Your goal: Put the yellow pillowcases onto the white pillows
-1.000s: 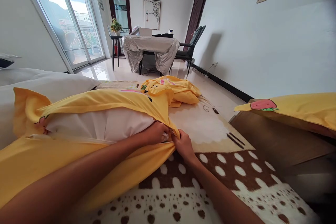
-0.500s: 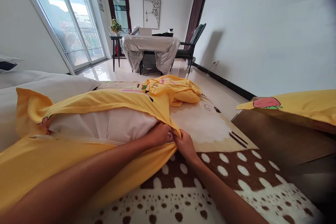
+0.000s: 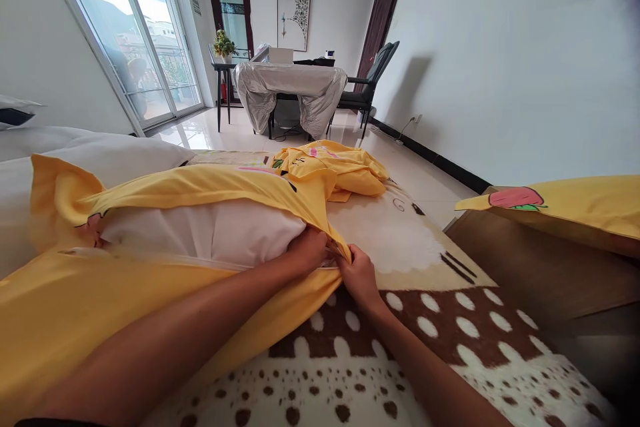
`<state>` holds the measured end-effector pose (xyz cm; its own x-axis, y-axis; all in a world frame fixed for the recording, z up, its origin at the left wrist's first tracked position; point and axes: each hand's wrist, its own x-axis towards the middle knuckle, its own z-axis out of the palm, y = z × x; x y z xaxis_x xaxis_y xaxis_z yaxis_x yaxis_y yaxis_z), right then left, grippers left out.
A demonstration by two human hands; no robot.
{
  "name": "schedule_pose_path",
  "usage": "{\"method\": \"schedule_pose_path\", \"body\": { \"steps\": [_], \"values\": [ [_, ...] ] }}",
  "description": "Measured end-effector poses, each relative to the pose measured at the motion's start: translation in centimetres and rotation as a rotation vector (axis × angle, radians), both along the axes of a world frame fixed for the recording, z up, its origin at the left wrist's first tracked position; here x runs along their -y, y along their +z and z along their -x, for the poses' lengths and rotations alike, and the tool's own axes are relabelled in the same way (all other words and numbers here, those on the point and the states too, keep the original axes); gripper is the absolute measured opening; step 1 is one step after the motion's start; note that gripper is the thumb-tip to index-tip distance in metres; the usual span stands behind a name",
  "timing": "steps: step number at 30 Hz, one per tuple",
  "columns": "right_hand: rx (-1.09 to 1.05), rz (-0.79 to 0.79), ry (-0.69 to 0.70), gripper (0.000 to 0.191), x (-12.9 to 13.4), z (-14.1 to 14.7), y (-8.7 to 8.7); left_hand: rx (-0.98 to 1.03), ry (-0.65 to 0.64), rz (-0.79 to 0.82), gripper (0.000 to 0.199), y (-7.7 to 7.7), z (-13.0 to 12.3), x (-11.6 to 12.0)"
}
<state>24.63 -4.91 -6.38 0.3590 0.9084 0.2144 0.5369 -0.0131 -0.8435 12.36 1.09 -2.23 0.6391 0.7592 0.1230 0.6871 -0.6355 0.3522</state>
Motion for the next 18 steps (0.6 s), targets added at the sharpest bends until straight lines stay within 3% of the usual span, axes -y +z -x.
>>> {"method": "schedule_pose_path", "body": {
  "steps": [6,12,18],
  "values": [
    [-0.012,-0.031,0.049,0.032,0.20,0.17,0.11,-0.113,0.093,-0.056,0.025,-0.13,-0.85,0.29],
    [-0.156,0.021,0.165,0.032,-0.17,-0.38,-0.32,-0.158,0.083,-0.086,0.029,-0.37,-0.93,0.08],
    [-0.106,0.053,0.145,0.030,0.08,-0.51,0.10,-0.196,0.050,-0.109,0.024,0.22,-0.94,0.43]
  ]
}}
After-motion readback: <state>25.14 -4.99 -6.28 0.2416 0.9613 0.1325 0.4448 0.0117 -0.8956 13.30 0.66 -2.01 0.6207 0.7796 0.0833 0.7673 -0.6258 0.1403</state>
